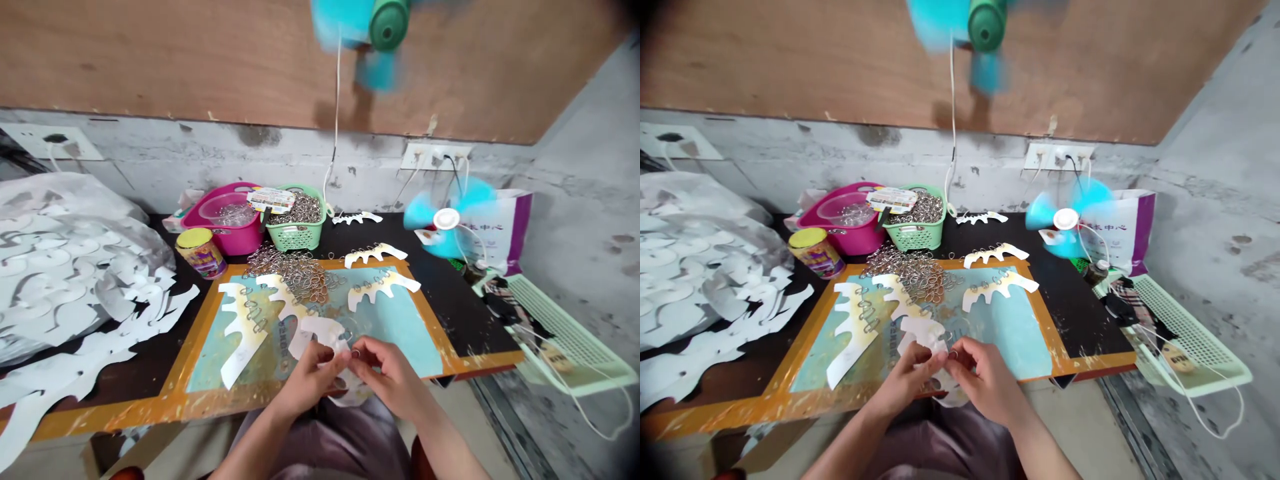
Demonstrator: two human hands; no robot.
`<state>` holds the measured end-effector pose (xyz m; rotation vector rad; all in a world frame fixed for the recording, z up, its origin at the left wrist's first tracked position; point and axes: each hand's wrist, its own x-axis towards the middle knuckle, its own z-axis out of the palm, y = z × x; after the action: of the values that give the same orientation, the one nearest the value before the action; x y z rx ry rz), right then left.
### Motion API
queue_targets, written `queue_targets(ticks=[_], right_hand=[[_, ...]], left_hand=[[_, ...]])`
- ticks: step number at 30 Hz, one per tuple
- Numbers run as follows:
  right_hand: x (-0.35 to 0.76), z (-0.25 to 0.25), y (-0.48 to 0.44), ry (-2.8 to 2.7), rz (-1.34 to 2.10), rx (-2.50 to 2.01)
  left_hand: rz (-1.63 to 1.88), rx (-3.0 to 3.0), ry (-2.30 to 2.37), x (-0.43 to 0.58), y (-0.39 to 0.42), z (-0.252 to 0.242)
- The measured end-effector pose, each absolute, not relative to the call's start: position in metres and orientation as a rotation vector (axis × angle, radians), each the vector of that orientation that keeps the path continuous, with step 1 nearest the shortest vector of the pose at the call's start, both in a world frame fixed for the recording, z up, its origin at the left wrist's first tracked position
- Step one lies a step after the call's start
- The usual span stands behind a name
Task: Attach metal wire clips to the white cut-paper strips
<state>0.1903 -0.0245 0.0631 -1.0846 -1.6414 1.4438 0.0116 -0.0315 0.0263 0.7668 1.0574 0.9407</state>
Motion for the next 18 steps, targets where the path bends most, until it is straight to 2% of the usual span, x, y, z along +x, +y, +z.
queue_targets(ticks=[3,9,14,18], right_hand=[[0.192,0.066,-0.024,-1.602,1.467,-1.054],[0.193,0.068,-0.024,-1.785,1.375,-1.074],[0.191,0.076,-0.03,-1.846,1.364,-1.013],[0.188,0.072,-0.038,-1.743,1.428,-0.844]], left_hand=[[0.889,0.772,1.053,0.019,-0.029,0.029],[1.05,0.811,1.037,0.014,-0.032,0.03],[0.868,0.761,0.971,0.011,-0.03,0.037],[1.052,0.664,0.851,0.022,-0.034,0.039]])
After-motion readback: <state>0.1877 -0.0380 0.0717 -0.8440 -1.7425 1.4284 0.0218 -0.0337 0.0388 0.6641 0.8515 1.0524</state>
